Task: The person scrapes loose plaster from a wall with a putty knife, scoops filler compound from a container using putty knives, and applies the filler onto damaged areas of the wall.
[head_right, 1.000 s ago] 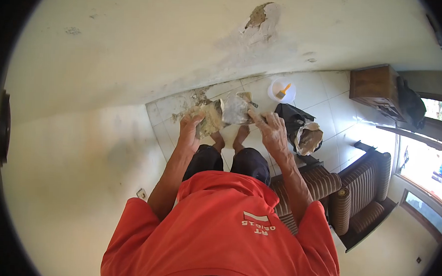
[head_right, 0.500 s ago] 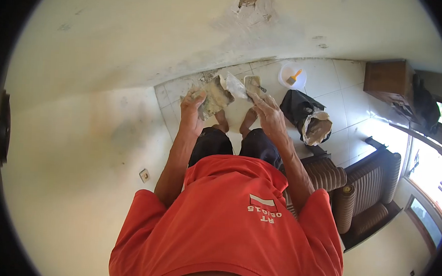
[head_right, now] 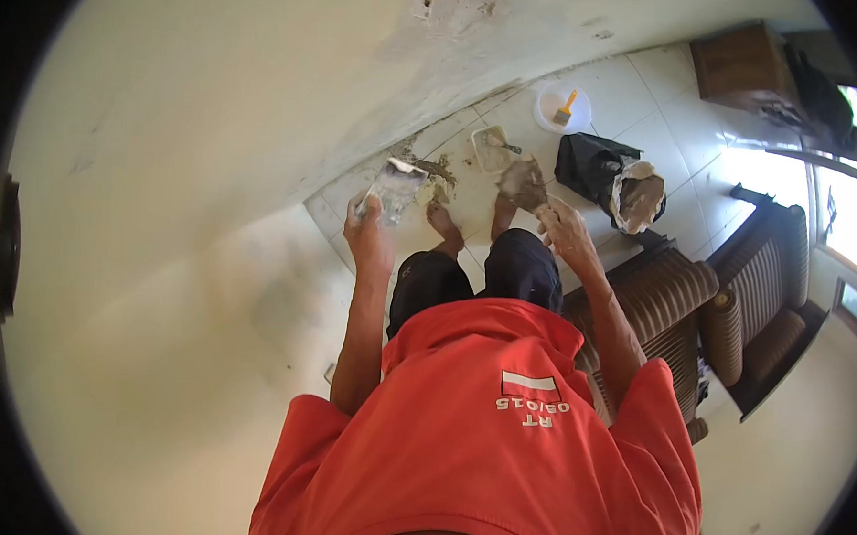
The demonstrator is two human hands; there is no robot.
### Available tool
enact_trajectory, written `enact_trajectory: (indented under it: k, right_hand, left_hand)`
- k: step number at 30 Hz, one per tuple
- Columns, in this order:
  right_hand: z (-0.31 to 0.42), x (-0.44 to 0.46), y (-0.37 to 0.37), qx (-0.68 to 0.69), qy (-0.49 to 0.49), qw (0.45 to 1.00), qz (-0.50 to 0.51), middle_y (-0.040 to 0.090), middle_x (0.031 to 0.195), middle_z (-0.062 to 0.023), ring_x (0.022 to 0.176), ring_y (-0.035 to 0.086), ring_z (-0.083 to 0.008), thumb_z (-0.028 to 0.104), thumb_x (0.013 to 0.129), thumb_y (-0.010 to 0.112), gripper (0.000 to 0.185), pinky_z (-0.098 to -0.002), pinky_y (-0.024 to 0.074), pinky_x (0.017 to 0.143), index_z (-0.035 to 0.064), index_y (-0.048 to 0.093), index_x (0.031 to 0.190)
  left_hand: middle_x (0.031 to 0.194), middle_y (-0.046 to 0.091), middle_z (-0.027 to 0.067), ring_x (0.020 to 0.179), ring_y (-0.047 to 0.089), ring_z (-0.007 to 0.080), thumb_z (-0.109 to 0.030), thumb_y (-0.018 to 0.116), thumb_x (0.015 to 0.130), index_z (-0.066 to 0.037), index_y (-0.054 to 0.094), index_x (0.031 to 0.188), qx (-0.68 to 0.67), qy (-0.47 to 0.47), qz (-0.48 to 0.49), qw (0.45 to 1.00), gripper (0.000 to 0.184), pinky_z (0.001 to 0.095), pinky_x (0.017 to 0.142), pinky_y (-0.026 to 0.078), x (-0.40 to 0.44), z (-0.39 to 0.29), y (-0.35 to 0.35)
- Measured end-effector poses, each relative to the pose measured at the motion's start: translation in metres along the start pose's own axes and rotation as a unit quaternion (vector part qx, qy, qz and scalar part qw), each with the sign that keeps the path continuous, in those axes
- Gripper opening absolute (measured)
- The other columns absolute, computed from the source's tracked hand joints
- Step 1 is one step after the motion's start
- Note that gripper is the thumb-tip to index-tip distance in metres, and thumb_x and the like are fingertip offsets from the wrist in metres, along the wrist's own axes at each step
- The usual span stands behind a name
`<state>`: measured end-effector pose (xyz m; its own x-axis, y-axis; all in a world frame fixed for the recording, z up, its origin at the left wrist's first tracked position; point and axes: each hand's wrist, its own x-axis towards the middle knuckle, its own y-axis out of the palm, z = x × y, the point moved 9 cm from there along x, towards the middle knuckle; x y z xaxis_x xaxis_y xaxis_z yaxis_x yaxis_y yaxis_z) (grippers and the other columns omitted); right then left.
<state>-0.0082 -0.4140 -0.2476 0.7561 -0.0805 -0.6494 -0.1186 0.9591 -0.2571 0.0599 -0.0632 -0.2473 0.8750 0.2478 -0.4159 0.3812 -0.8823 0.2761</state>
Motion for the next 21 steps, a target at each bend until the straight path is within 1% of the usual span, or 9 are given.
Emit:
enact_trajectory:
  k: [2, 4, 8, 11, 13, 14, 16, 19, 21]
  right_hand:
    - [-0.045, 0.012, 0.009, -0.009, 0.031, 0.999, -0.037, 0.059, 0.073, -0.005, 0.057, 0.055, -0.0107, 0.028, 0.094, 0.049, 0.028, -0.0266, 0.043, 0.046, 0.0033, 0.06, 0.097]
    - [-0.082, 0.033, 0.017, 0.025, 0.117, 0.99, -0.072, 0.061, 0.075, -0.007, 0.056, 0.058, -0.0144, 0.028, 0.091, 0.051, 0.029, -0.0291, 0.044, 0.045, 0.0014, 0.061, 0.097]
    - [-0.145, 0.102, 0.043, 0.024, 0.117, 0.991, -0.066, 0.06, 0.074, -0.0082, 0.057, 0.059, -0.0154, 0.029, 0.091, 0.053, 0.03, -0.0296, 0.0446, 0.046, 0.0004, 0.059, 0.094]
    - [-0.209, 0.173, 0.059, -0.045, 0.107, 0.992, -0.043, 0.061, 0.074, -0.0115, 0.059, 0.061, -0.0177, 0.028, 0.091, 0.054, 0.029, -0.0313, 0.0454, 0.047, 0.0, 0.058, 0.094]
    - [-0.236, 0.22, 0.054, -0.106, 0.042, 0.989, -0.093, 0.062, 0.077, -0.0168, 0.063, 0.064, -0.0231, 0.029, 0.088, 0.061, 0.031, -0.0363, 0.0483, 0.054, -0.0011, 0.058, 0.094]
    - [-0.256, 0.241, 0.055, -0.105, 0.044, 0.989, -0.094, 0.062, 0.077, -0.0168, 0.063, 0.064, -0.0231, 0.029, 0.088, 0.061, 0.031, -0.0363, 0.0483, 0.054, -0.0011, 0.058, 0.094]
    - [-0.278, 0.277, 0.047, -0.203, 0.07, 0.969, -0.124, 0.066, 0.096, -0.0245, 0.087, 0.064, -0.0425, 0.036, 0.082, 0.068, 0.043, -0.0454, 0.0497, 0.076, -0.0002, 0.057, 0.103]
    - [-0.306, 0.324, 0.043, -0.188, 0.015, 0.971, -0.149, 0.066, 0.098, -0.0254, 0.097, 0.063, -0.0418, 0.036, 0.079, 0.073, 0.047, -0.0448, 0.0495, 0.079, -0.0002, 0.056, 0.104]
    - [-0.33, 0.357, 0.044, -0.161, 0.005, 0.976, -0.148, 0.065, 0.094, -0.0251, 0.096, 0.063, -0.0413, 0.034, 0.078, 0.075, 0.047, -0.0449, 0.0493, 0.079, -0.0002, 0.056, 0.104]
  left_hand:
    - [0.109, 0.061, 0.0072, 0.098, 0.058, 0.0165, -0.016, 0.068, 0.091, -0.003, 0.055, 0.122, -0.018, -0.015, -0.005, 1.0, 0.036, 0.0315, 0.089, 0.047, 0.008, 0.035, -0.035]
    - [0.112, 0.061, 0.0083, 0.1, 0.06, 0.0184, -0.015, 0.067, 0.092, -0.002, 0.053, 0.123, -0.018, -0.08, -0.025, 0.996, 0.036, 0.0334, 0.09, 0.048, 0.025, 0.069, -0.057]
    - [0.118, 0.06, 0.0098, 0.108, 0.06, 0.0209, -0.014, 0.062, 0.095, 0.001, 0.051, 0.123, -0.037, -0.163, 0.029, 0.985, 0.034, 0.0353, 0.093, 0.049, 0.062, 0.15, -0.076]
    - [0.123, 0.059, 0.0108, 0.111, 0.059, 0.0228, -0.016, 0.06, 0.096, 0.002, 0.051, 0.127, -0.013, -0.219, 0.058, 0.974, 0.037, 0.0378, 0.096, 0.048, 0.098, 0.224, -0.088]
    - [0.123, 0.059, 0.0107, 0.109, 0.06, 0.0228, -0.017, 0.059, 0.097, 0.003, 0.051, 0.127, -0.004, -0.222, 0.073, 0.972, 0.038, 0.038, 0.096, 0.047, 0.128, 0.266, -0.085]
    - [0.121, 0.061, 0.0101, 0.109, 0.06, 0.022, -0.018, 0.06, 0.096, 0.002, 0.054, 0.124, -0.013, -0.226, 0.086, 0.97, 0.034, 0.0371, 0.095, 0.048, 0.141, 0.288, -0.082]
    - [0.118, 0.062, 0.0095, 0.109, 0.06, 0.0212, -0.018, 0.061, 0.096, 0.001, 0.057, 0.12, -0.023, -0.231, 0.102, 0.967, 0.031, 0.0362, 0.093, 0.049, 0.169, 0.329, -0.075]
    - [0.119, 0.062, 0.0087, 0.11, 0.06, 0.0216, -0.018, 0.061, 0.096, 0.001, 0.056, 0.122, -0.07, -0.258, 0.098, 0.959, 0.033, 0.0367, 0.094, 0.048, 0.199, 0.397, -0.077]
    - [0.121, 0.062, 0.0087, 0.11, 0.06, 0.0217, -0.018, 0.062, 0.095, 0.0, 0.055, 0.124, -0.119, -0.274, 0.107, 0.948, 0.035, 0.0371, 0.096, 0.048, 0.217, 0.443, -0.076]
